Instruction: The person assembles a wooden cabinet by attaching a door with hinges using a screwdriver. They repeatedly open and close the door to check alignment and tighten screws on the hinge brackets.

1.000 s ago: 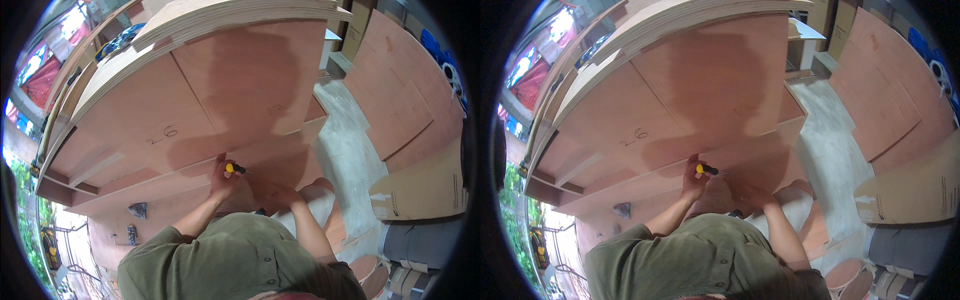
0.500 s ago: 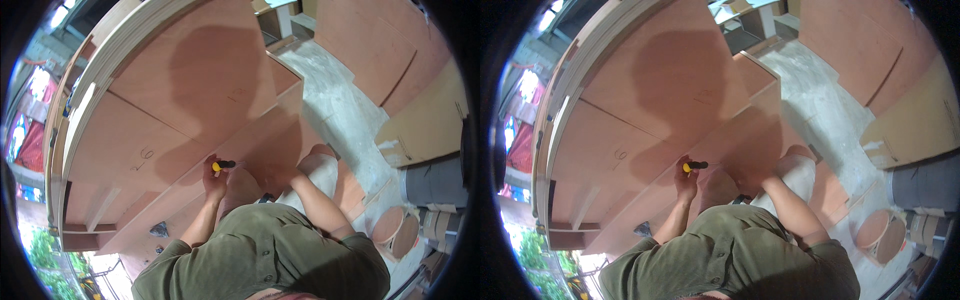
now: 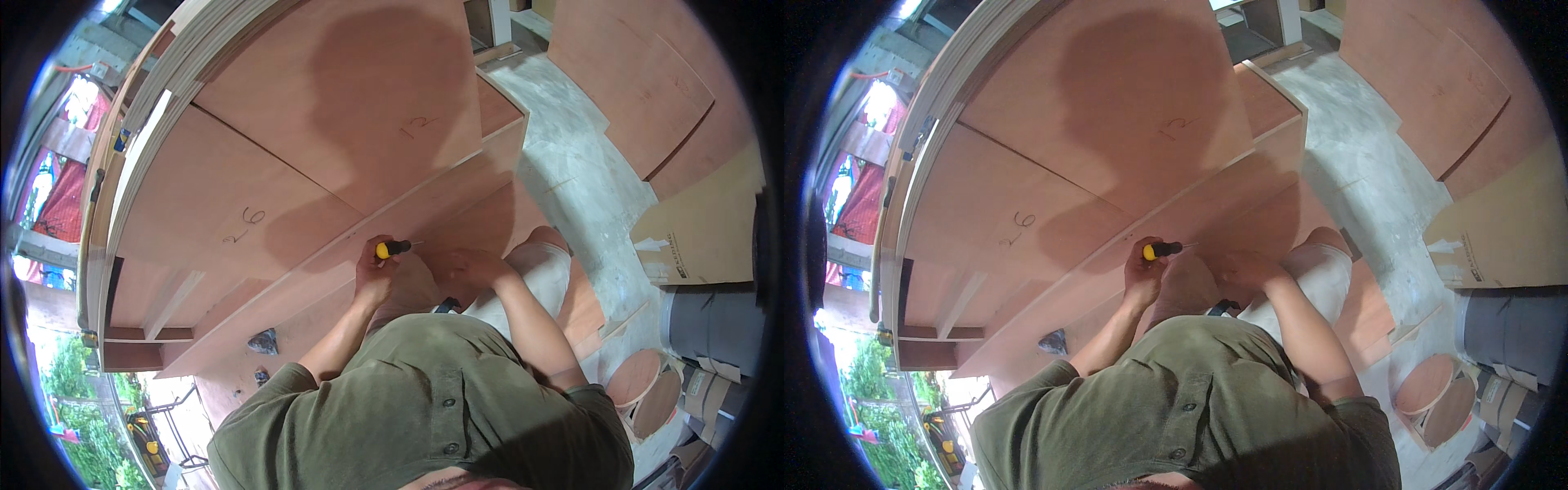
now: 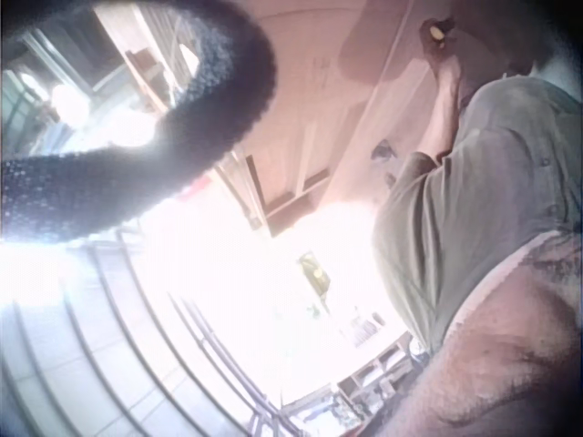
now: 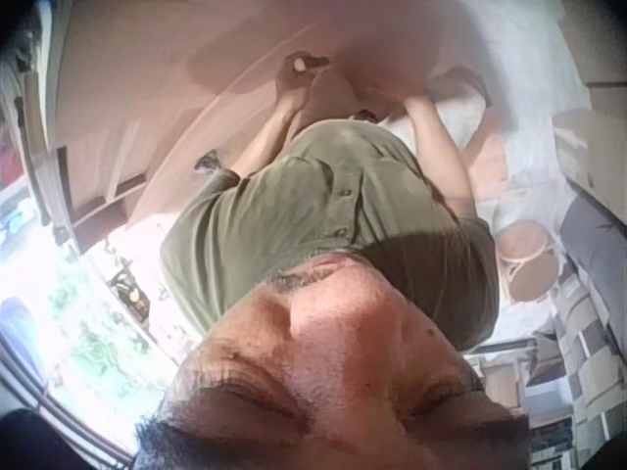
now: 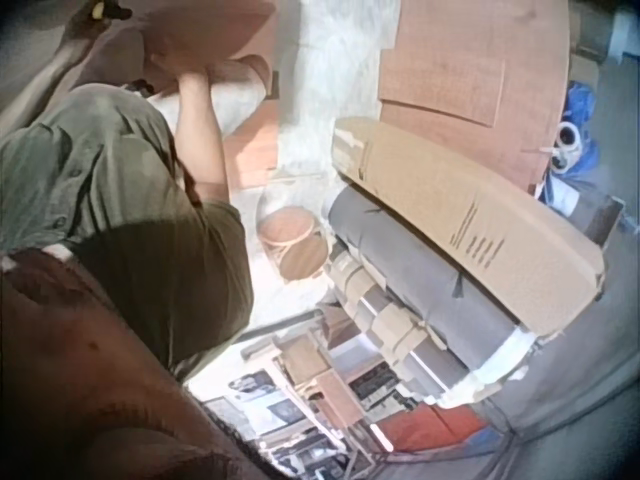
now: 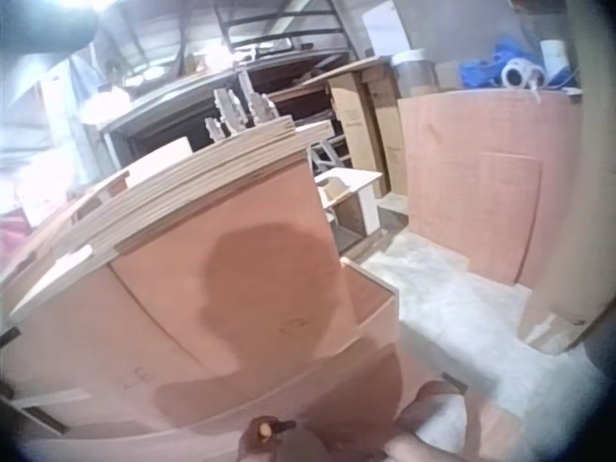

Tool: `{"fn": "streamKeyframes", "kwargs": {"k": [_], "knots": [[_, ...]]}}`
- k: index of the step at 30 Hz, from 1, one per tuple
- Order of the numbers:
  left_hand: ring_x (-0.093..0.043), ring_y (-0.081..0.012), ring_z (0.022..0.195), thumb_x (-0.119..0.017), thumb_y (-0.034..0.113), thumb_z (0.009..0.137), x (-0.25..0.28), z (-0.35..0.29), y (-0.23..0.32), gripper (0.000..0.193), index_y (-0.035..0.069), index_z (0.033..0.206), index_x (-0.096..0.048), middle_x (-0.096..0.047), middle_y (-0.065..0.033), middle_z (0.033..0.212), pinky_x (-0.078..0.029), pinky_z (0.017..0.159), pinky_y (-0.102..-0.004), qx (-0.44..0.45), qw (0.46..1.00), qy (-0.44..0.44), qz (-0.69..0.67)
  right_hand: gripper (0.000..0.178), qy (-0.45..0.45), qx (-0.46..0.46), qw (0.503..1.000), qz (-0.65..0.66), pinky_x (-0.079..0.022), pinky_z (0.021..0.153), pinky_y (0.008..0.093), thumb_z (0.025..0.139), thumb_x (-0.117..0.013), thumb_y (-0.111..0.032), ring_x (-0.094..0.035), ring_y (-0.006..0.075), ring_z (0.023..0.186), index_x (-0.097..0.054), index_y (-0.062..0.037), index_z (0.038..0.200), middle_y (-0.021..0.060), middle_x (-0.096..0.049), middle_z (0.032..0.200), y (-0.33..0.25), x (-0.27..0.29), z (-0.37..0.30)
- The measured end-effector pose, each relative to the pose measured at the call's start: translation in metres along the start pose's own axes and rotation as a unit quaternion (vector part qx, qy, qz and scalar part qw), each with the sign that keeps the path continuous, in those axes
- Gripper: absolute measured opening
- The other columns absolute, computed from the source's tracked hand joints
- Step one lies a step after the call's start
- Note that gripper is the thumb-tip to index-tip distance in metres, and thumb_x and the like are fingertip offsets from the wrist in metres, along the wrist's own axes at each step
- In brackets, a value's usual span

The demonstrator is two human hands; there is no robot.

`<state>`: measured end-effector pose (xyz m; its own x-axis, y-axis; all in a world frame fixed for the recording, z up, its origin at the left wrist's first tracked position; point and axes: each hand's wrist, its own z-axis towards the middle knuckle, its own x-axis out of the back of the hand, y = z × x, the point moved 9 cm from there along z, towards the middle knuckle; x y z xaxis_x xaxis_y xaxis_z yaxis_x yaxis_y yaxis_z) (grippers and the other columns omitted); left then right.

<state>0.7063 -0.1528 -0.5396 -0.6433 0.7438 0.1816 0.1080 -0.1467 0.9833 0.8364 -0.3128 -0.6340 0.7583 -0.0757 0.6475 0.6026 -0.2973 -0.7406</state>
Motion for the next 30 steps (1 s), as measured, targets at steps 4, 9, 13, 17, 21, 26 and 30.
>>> {"fn": "streamKeyframes", "kwargs": {"k": [4,9,13,17,21,26,30], "knots": [[-0.055,-0.0118,0.089,-0.062,-0.003,0.086,0.004,-0.002,0.000,0.038,0.008,0.120,-0.052,-0.058,-0.0033,0.101,-0.046,0.080,-0.0258,0.014,0.999,0.005,0.047,0.058,-0.002,-0.070,0.997,-0.005,-0.044,0.100,0.0405,0.085,-0.063,-0.037,-0.056,0.0341,0.117,-0.052,-0.0042,0.132,0.0181,-0.059,0.128,0.010,-0.001,-0.004],[-0.055,-0.0118,0.086,-0.063,-0.002,0.086,0.010,-0.001,0.011,0.038,0.008,0.121,-0.052,-0.058,-0.0041,0.099,-0.047,0.079,-0.0258,0.008,0.998,0.016,0.067,0.059,0.004,-0.067,0.998,-0.017,-0.044,0.100,0.0408,0.085,-0.063,-0.038,-0.057,0.0352,0.116,-0.053,-0.0029,0.131,0.0197,-0.059,0.127,0.019,-0.006,0.000],[-0.055,-0.0116,0.086,-0.064,-0.001,0.086,0.015,0.002,0.008,0.037,0.008,0.121,-0.052,-0.058,-0.0042,0.099,-0.047,0.078,-0.0258,0.006,0.998,0.023,0.064,0.058,0.006,-0.047,0.999,-0.022,-0.044,0.099,0.0407,0.085,-0.063,-0.038,-0.057,0.0352,0.116,-0.053,-0.0029,0.130,0.0201,-0.059,0.126,0.013,-0.003,0.001],[-0.054,-0.0114,0.086,-0.065,-0.001,0.086,0.017,0.002,0.007,0.038,0.008,0.121,-0.052,-0.058,-0.0042,0.099,-0.047,0.078,-0.0259,-0.005,0.997,0.026,0.075,0.057,-0.031,-0.054,0.998,-0.022,-0.044,0.098,0.0406,0.085,-0.063,-0.039,-0.057,0.0353,0.116,-0.054,-0.0030,0.128,0.0201,-0.060,0.124,-0.004,0.006,-0.002],[-0.054,-0.0111,0.086,-0.065,-0.001,0.086,0.014,0.001,0.005,0.038,0.008,0.121,-0.053,-0.058,-0.0034,0.099,-0.047,0.078,-0.0254,-0.011,0.998,0.018,0.057,0.057,0.008,-0.047,0.999,-0.022,-0.045,0.097,0.0409,0.085,-0.063,-0.040,-0.057,0.0356,0.114,-0.054,-0.0030,0.128,0.0200,-0.060,0.123,0.019,-0.010,0.003],[-0.054,-0.0104,0.087,-0.064,-0.002,0.086,0.017,0.003,-0.006,0.038,0.009,0.120,-0.053,-0.058,-0.0024,0.099,-0.046,0.078,-0.0242,-0.002,0.999,0.015,0.036,0.059,0.023,-0.030,0.999,-0.032,-0.044,0.098,0.0414,0.085,-0.062,-0.040,-0.056,0.0358,0.116,-0.052,-0.0047,0.131,0.0199,-0.059,0.126,0.009,-0.005,0.004],[-0.054,-0.0100,0.088,-0.063,-0.005,0.086,0.015,0.002,-0.012,0.039,0.009,0.121,-0.052,-0.058,-0.0021,0.100,-0.045,0.079,-0.0238,0.008,1.000,0.015,0.015,0.056,-0.039,-0.064,0.997,-0.028,-0.041,0.102,0.0400,0.088,-0.059,-0.039,-0.052,0.0344,0.122,-0.052,-0.0076,0.134,0.0171,-0.055,0.134,0.008,-0.007,0.005]]}}
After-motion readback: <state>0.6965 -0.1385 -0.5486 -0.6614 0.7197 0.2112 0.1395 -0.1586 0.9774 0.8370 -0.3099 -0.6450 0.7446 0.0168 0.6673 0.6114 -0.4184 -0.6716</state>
